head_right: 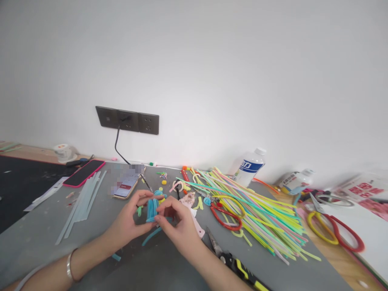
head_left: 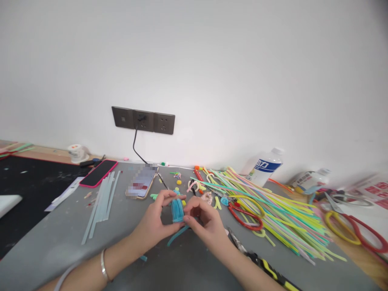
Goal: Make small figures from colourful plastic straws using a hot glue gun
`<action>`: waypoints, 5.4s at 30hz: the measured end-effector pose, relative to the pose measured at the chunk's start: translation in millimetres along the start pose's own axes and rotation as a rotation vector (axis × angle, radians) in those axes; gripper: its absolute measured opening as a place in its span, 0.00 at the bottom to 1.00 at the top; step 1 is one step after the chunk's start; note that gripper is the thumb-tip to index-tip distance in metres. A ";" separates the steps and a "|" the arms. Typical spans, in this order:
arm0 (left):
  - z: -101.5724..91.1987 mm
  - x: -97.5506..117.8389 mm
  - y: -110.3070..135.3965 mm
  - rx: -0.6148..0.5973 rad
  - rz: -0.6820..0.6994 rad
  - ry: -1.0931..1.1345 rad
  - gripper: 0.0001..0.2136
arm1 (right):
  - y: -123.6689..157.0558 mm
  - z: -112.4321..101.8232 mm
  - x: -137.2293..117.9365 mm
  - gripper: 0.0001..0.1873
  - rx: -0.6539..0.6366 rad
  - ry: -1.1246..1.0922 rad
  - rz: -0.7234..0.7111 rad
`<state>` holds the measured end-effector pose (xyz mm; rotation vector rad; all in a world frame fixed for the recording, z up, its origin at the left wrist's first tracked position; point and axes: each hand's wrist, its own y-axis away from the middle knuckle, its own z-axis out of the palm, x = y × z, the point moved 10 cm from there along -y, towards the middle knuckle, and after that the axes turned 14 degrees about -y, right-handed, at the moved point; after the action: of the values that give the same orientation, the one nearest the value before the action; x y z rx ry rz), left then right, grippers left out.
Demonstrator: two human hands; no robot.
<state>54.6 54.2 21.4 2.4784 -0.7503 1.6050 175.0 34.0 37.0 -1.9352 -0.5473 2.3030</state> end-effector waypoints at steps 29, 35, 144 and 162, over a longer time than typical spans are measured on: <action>8.1 -11.6 -4.7 -0.071 -0.085 0.423 0.19 | 0.3 1.5 21.4 0.16 -0.014 -0.248 0.156; 14.3 -23.1 -8.5 -0.089 -0.188 0.590 0.19 | -0.8 3.8 18.5 0.15 -0.037 -0.238 0.133; -22.0 -1.7 -17.7 0.074 0.175 -0.115 0.11 | 31.2 -61.3 16.6 0.19 0.084 1.211 0.355; -35.9 -7.2 -18.5 0.212 0.192 -0.230 0.11 | 62.4 -99.0 -5.5 0.23 0.418 0.727 0.081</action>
<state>30.8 85.0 34.2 2.8586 -0.9155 1.5461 282.0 -4.4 8.5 -2.3507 0.0817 1.4018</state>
